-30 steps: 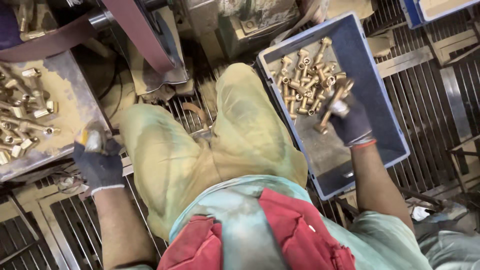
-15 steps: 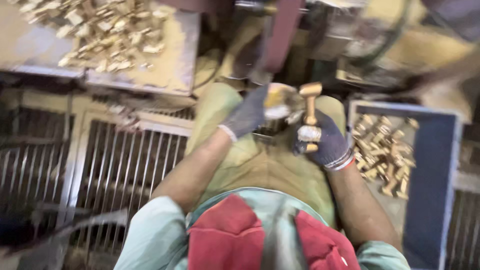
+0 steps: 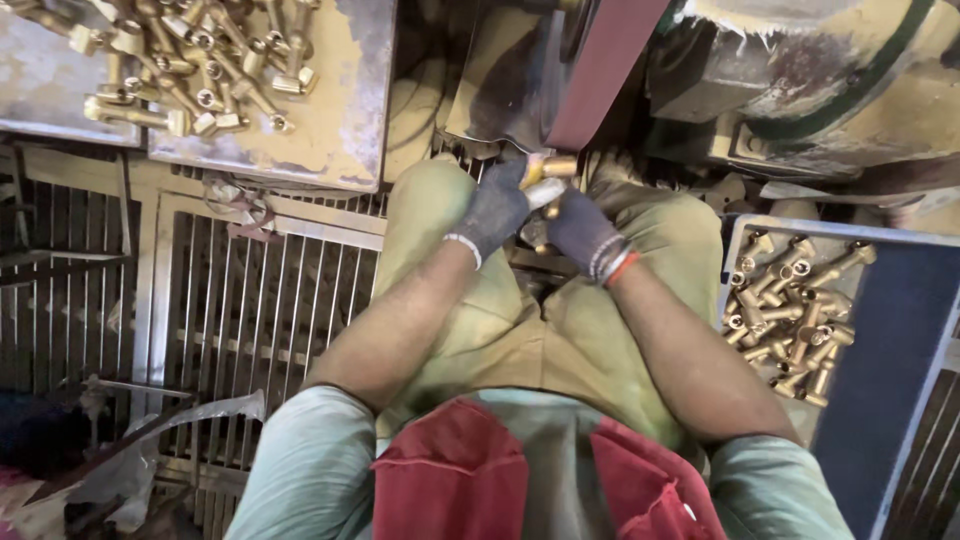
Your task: The person sits on the floor and repeatedly presses small brass-colored metal parts against a moving belt sander to smooth their surfaces. Finished pieces are placed into a nearby blue bin.
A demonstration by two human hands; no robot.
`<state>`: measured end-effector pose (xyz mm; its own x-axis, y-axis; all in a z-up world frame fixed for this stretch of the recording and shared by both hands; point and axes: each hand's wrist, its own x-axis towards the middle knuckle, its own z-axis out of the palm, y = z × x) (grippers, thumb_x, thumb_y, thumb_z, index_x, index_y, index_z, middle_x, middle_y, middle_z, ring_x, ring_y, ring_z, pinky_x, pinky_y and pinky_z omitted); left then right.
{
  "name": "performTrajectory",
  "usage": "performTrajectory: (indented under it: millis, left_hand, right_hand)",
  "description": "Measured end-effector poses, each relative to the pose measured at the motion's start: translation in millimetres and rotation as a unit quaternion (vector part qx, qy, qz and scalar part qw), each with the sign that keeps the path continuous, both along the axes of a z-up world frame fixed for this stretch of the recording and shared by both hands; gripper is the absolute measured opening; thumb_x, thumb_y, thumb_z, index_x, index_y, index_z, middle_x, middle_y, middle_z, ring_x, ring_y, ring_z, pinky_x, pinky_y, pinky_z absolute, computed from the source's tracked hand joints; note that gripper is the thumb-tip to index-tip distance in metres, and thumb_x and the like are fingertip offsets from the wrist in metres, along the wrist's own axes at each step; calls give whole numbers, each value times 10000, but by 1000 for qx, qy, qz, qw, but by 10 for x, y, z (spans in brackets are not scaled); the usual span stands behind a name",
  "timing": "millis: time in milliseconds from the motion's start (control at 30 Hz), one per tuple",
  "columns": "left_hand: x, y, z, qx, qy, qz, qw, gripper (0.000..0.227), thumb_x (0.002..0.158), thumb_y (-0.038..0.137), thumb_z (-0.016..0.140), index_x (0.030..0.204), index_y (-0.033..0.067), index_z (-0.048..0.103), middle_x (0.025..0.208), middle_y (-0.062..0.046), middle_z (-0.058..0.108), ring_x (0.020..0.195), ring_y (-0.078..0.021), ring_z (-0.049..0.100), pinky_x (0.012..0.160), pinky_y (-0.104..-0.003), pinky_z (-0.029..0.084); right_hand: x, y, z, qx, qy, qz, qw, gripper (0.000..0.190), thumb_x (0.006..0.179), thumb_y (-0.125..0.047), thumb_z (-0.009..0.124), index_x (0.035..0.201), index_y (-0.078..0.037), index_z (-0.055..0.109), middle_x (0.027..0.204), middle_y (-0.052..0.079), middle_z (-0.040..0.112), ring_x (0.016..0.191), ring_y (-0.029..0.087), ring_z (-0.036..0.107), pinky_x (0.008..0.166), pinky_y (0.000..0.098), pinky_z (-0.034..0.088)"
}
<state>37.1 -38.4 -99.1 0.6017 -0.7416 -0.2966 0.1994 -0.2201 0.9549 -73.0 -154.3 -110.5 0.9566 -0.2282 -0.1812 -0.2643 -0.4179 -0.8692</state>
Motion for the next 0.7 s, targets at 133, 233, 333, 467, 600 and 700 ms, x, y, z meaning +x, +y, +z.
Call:
performTrajectory:
  millis: [133,233,333,467,600,700]
  left_hand:
    - [75,-112,-395,48,106,26,993,326,887,106,762,1192,-2,722,978,-50,750,864,-128,662,777,-306,555]
    - [94,-153,-564,52,105,30,993,290,894,87,738,1169,-3,729,978,-59,742,862,-121,642,762,-303,534]
    - [36,-175,-690,28,133,48,990,248,901,73,735,1128,-27,718,994,-68,747,874,-125,644,768,-305,526]
    - [68,-326,-723,65,161,74,982,238,885,72,735,1100,-30,730,964,-84,750,842,-158,671,759,-322,539]
    - [-21,-394,-653,39,202,100,973,247,863,67,740,1080,-50,716,940,-107,734,812,-189,676,736,-362,552]
    - [-53,-364,-439,-33,151,62,986,292,871,76,757,1114,-80,714,995,-119,749,880,-193,683,797,-363,554]
  right_hand:
    - [63,-41,-243,4,152,103,983,295,811,-169,773,1064,-22,733,1057,163,765,998,307,725,883,396,548]
    - [121,-63,-403,80,110,4,991,339,743,-123,772,1039,13,677,1011,173,751,965,317,725,838,410,535]
    - [70,-33,-666,77,122,23,989,274,773,-130,754,1002,16,718,973,177,762,924,327,735,814,413,541]
    - [120,-116,-927,-48,152,-1,987,260,842,-145,755,1006,52,710,967,247,730,948,379,697,804,440,540]
    - [59,-137,-702,-2,179,-25,984,235,891,-141,653,1041,30,710,947,222,748,883,356,740,781,443,555]
    - [-38,-109,-273,63,111,-26,992,328,801,-160,733,1063,28,674,955,187,754,882,323,733,792,422,546]
